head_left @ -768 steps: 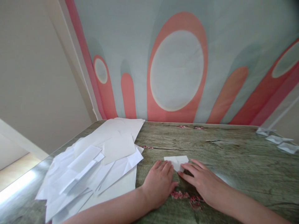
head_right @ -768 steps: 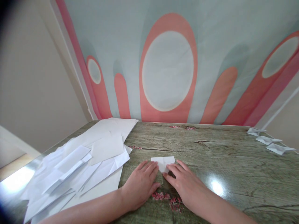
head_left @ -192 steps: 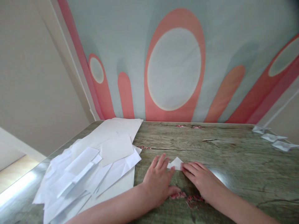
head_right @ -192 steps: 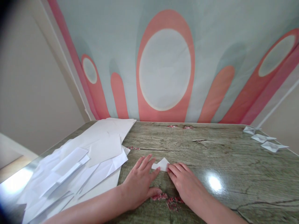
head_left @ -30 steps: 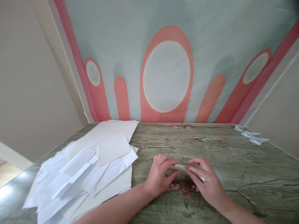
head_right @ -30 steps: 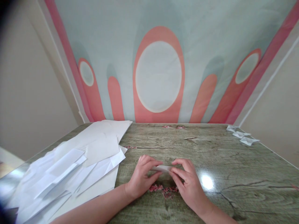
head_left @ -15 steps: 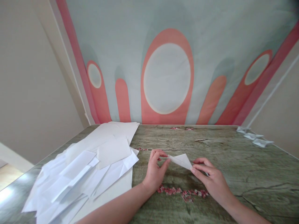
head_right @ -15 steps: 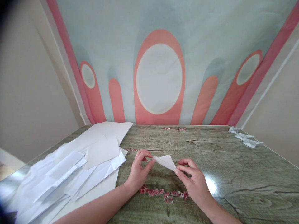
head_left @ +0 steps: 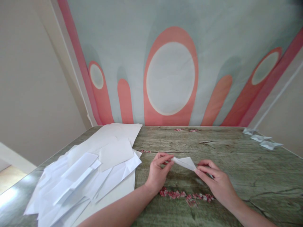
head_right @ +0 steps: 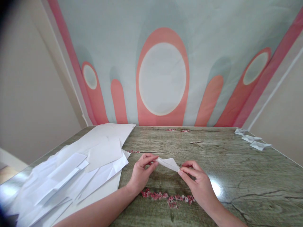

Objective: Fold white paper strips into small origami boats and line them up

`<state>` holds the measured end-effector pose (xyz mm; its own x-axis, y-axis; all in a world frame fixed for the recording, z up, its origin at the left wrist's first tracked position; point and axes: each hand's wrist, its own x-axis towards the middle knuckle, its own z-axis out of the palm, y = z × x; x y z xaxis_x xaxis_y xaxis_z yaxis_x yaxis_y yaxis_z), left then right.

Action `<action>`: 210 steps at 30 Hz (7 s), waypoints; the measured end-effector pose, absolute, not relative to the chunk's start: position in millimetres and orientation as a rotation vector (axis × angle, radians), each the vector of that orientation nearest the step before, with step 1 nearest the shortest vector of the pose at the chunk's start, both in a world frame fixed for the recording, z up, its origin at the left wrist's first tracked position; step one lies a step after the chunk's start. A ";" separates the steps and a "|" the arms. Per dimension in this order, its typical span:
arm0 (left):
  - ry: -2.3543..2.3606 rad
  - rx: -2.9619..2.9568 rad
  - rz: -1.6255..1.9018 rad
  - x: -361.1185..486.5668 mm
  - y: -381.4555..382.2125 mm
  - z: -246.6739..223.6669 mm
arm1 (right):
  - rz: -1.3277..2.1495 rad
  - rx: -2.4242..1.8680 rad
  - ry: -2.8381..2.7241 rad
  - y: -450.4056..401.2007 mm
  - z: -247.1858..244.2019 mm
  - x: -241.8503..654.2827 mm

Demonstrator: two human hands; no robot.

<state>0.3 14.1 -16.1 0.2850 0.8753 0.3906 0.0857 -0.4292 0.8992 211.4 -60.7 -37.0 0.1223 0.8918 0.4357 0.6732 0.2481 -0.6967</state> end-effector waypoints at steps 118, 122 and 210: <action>0.909 1.821 0.878 -2.5 13.0 -11.6 | 0.619 -1.450 -1.427 -60.1 -36.1 206.6; 0.835 1.951 0.875 -5.0 11.2 -7.7 | 0.630 -1.449 -1.413 -60.5 -33.8 204.8; 0.894 1.552 0.990 2.2 13.2 -24.6 | 0.853 -1.281 -1.288 -61.0 -39.8 202.7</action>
<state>2.2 13.2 -24.6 0.3803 0.9131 0.1469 0.0531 -0.1801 0.9822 202.7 -61.0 -39.8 0.1571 0.9680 0.1956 0.1976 0.1633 -0.9666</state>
